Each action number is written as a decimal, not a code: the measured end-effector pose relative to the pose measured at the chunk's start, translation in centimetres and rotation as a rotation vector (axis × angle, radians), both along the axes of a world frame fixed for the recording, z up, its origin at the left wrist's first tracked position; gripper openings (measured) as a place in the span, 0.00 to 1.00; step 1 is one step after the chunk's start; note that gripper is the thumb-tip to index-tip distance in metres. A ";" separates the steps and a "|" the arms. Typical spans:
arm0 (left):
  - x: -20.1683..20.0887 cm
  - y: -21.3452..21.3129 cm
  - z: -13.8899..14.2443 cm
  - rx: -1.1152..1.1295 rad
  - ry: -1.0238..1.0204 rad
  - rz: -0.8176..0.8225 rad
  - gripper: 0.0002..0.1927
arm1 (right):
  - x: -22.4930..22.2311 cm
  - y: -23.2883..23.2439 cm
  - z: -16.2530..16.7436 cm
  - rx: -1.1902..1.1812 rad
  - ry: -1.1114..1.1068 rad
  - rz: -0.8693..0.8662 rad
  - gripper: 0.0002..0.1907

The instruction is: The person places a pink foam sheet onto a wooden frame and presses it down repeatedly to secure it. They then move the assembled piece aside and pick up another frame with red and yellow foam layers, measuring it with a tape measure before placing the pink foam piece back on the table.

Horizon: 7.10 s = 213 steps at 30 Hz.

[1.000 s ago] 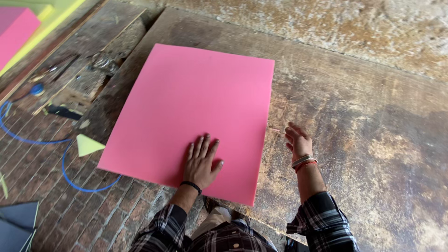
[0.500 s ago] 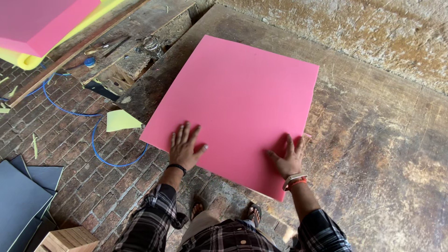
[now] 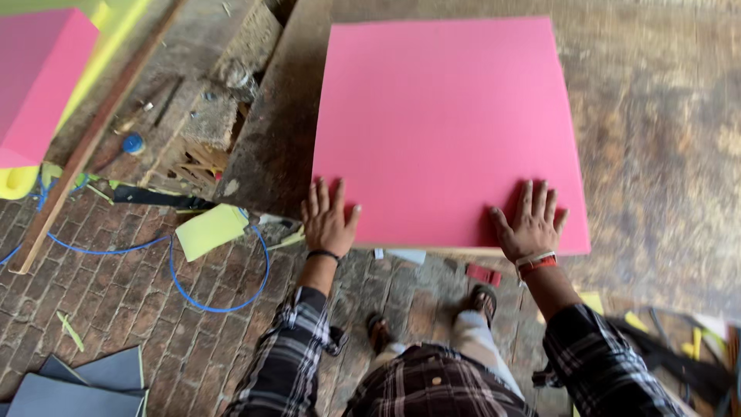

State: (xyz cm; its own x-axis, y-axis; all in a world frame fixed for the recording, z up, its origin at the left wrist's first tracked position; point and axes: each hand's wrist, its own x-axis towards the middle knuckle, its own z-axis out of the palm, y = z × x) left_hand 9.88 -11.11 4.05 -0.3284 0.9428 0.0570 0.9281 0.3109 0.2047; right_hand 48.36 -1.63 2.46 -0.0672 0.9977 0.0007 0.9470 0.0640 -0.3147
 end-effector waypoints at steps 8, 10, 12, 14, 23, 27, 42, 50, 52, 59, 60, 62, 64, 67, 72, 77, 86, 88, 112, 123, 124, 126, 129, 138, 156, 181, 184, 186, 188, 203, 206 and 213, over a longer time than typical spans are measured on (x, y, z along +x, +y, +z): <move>-1.4 -0.9 -1.8 0.135 0.025 -0.188 0.37 | -3.2 -5.1 1.4 -0.050 -0.032 -0.034 0.52; -1.6 -1.2 -0.9 0.042 -0.033 -0.180 0.36 | -3.1 -5.6 1.6 -0.056 -0.024 -0.041 0.52; -1.9 -1.2 0.3 -0.015 -0.084 -0.185 0.34 | -3.2 -5.9 1.7 -0.075 -0.038 -0.071 0.51; -2.7 -0.7 1.4 -0.034 -0.125 -0.203 0.29 | -3.3 -5.9 1.7 -0.106 -0.037 -0.100 0.50; -2.7 2.5 0.2 0.243 0.007 -0.415 0.38 | -11.2 -4.4 1.2 -0.166 -0.114 0.135 0.53; -2.7 1.8 -1.0 0.132 -0.007 -0.402 0.38 | -20.2 -2.6 1.3 -0.013 -0.036 0.362 0.55; -4.3 2.1 -8.1 0.259 0.068 -0.353 0.40 | -32.8 -2.4 8.5 -0.182 -0.225 0.737 0.43; -4.7 2.1 -8.5 0.405 0.021 -0.396 0.43 | -31.9 -2.9 7.5 -0.068 -0.089 0.709 0.39; -4.8 2.0 -7.7 0.408 0.035 -0.399 0.39 | -31.9 -3.2 7.2 -0.088 -0.132 0.695 0.39; -4.6 1.2 -4.8 0.338 -0.007 -0.384 0.29 | -22.8 -2.2 5.4 -0.023 -0.109 0.588 0.44; -4.5 1.3 -4.3 0.297 -0.022 -0.382 0.30 | -19.2 -1.8 5.2 -0.070 -0.134 0.509 0.44; -4.2 1.5 -3.4 0.214 -0.051 -0.364 0.32 | -11.2 -1.2 5.1 -0.110 -0.161 0.323 0.44; -3.2 1.6 -2.2 0.133 -0.087 -0.327 0.33 | -3.9 -1.0 5.0 -0.076 -0.178 0.132 0.46; 0.6 1.0 -0.2 -0.017 -0.063 -0.160 0.45 | 3.4 -1.0 5.1 -0.100 -0.190 -0.019 0.51; 15.2 2.8 2.0 -0.361 -0.025 -0.190 0.57 | 5.9 -0.2 4.7 -0.232 -0.213 0.011 0.53; 25.8 4.2 2.5 -0.293 0.022 -0.498 0.43 | 6.3 0.4 4.5 -0.202 -0.258 0.113 0.52; 25.1 7.3 2.4 -0.220 -0.014 -0.329 0.39 | 7.6 3.2 4.9 -0.059 -0.169 0.413 0.50; 25.1 10.3 3.0 -0.221 -0.009 -0.277 0.39 | 7.0 5.7 4.9 -0.061 -0.172 0.458 0.48; 19.3 51.2 1.5 -0.211 -0.046 -0.406 0.34 | -1.8 43.0 0.4 -0.049 -0.158 0.306 0.38; 21.0 47.5 1.9 -0.076 -0.028 -0.352 0.36 | -2.1 42.7 1.6 -0.071 -0.152 0.270 0.38; 21.9 46.2 1.9 -0.056 0.002 -0.333 0.37 | -2.3 42.6 1.5 -0.063 -0.182 0.258 0.38; 22.7 42.8 1.4 -0.029 0.004 -0.339 0.38 | -2.6 41.6 1.2 -0.065 -0.192 0.203 0.38; 23.1 38.7 2.0 -0.005 -0.028 -0.389 0.40 | -2.6 39.1 0.7 -0.046 -0.156 0.122 0.39; 25.6 25.8 4.2 0.053 -0.041 -0.349 0.40 | 2.6 22.7 0.1 0.015 -0.110 0.238 0.38; 29.2 1.8 1.9 -0.120 0.011 -0.452 0.43 | 9.9 -2.6 1.5 0.002 -0.171 0.327 0.39; -2.1 5.2 1.4 -0.161 -0.077 -0.511 0.41 | -19.0 -6.3 4.7 -0.167 -0.246 0.182 0.42; -2.7 8.2 1.5 -0.079 -0.112 -0.495 0.40 | -19.2 -3.3 4.6 -0.124 -0.244 0.182 0.41; -2.8 10.4 1.7 -0.099 -0.120 -0.476 0.40 | -19.4 -0.6 4.8 -0.114 -0.250 0.176 0.41; -3.0 12.3 1.8 -0.104 -0.119 -0.469 0.40 | -19.7 2.3 5.2 -0.148 -0.263 0.157 0.42; -3.8 28.2 4.0 -0.136 -0.066 -0.400 0.41 | -22.5 21.5 5.9 -0.081 -0.303 0.205 0.44; -3.5 29.7 4.2 -0.125 -0.026 -0.392 0.38 | -23.0 22.3 6.1 -0.022 -0.292 0.185 0.43; -3.2 29.9 4.3 -0.174 -0.027 -0.373 0.38 | -23.1 21.9 6.4 0.031 -0.264 0.163 0.43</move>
